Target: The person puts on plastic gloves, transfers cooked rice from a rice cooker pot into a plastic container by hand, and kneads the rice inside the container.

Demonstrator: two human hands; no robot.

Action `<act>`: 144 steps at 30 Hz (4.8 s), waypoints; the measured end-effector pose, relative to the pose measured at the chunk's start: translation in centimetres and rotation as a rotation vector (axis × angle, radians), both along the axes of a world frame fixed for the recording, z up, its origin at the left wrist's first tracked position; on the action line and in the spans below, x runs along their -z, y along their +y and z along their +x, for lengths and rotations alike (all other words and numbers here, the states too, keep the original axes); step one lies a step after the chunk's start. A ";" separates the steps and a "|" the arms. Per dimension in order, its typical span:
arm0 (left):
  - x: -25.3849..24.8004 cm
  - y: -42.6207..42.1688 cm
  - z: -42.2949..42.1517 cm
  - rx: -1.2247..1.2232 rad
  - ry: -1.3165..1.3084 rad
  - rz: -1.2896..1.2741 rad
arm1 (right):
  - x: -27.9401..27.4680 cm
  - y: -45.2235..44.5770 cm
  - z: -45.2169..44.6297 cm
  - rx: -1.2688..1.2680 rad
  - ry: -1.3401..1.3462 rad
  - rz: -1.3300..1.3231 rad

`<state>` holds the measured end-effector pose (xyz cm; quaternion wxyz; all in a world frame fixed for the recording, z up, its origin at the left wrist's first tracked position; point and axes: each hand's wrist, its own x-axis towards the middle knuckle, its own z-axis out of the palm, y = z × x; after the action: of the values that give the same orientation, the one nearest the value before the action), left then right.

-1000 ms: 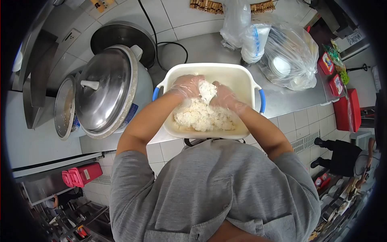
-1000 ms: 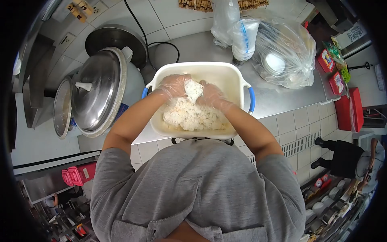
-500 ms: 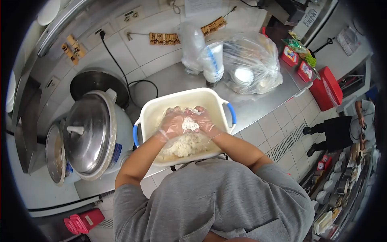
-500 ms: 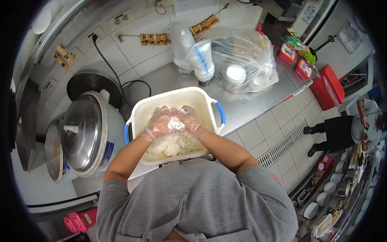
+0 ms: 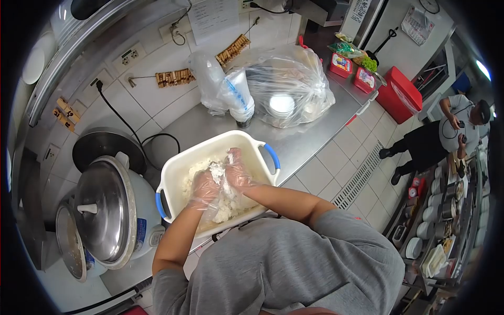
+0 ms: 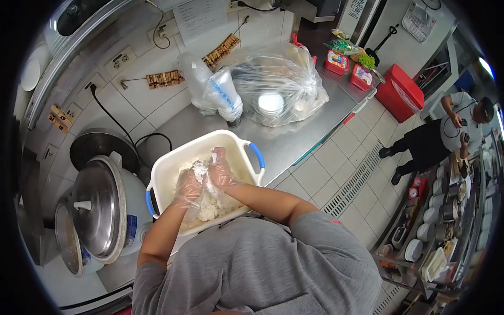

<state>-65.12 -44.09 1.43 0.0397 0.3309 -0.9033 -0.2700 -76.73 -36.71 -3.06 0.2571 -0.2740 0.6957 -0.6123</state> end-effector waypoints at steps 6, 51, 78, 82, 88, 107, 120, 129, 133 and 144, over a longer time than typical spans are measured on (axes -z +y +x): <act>1.7 -1.6 2.6 -0.002 0.289 -0.047 | 2.6 0.9 -1.8 -0.274 0.469 -0.014; 5.1 -5.0 1.0 -0.061 -0.462 -0.231 | 0.6 -3.2 -4.0 -0.639 0.889 0.857; 2.6 -7.7 0.2 0.301 -0.416 -0.270 | 2.8 -0.8 -3.9 -0.755 0.745 1.169; 4.5 -8.6 -3.9 0.488 -0.780 -0.268 | 5.5 -1.5 -4.2 -0.799 0.832 1.114; 7.2 -6.6 -3.1 0.432 -0.928 -0.263 | 8.5 -1.8 -4.0 -0.573 0.769 0.965; 10.3 -13.0 0.7 0.066 -0.237 0.273 | 7.5 -4.8 -5.0 -0.949 0.439 0.998; 5.7 -8.0 -1.4 -0.020 0.317 0.749 | 1.9 -2.2 -6.1 -0.665 -1.058 0.023; 2.4 -4.8 -0.7 -0.087 0.452 0.899 | 3.3 -4.2 -4.5 -0.723 0.048 0.060; 4.0 -3.0 -1.1 -0.061 0.645 0.836 | 6.7 -3.5 -5.5 -0.585 -0.183 -0.129; 1.4 -4.2 -0.2 0.064 0.473 0.707 | -1.0 -1.1 -6.1 -0.819 0.576 0.083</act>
<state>-65.29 -48.29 0.06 0.1215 0.2249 -0.7311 -0.6325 -82.78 -37.81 -2.09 0.2848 -0.6720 0.5974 -0.3323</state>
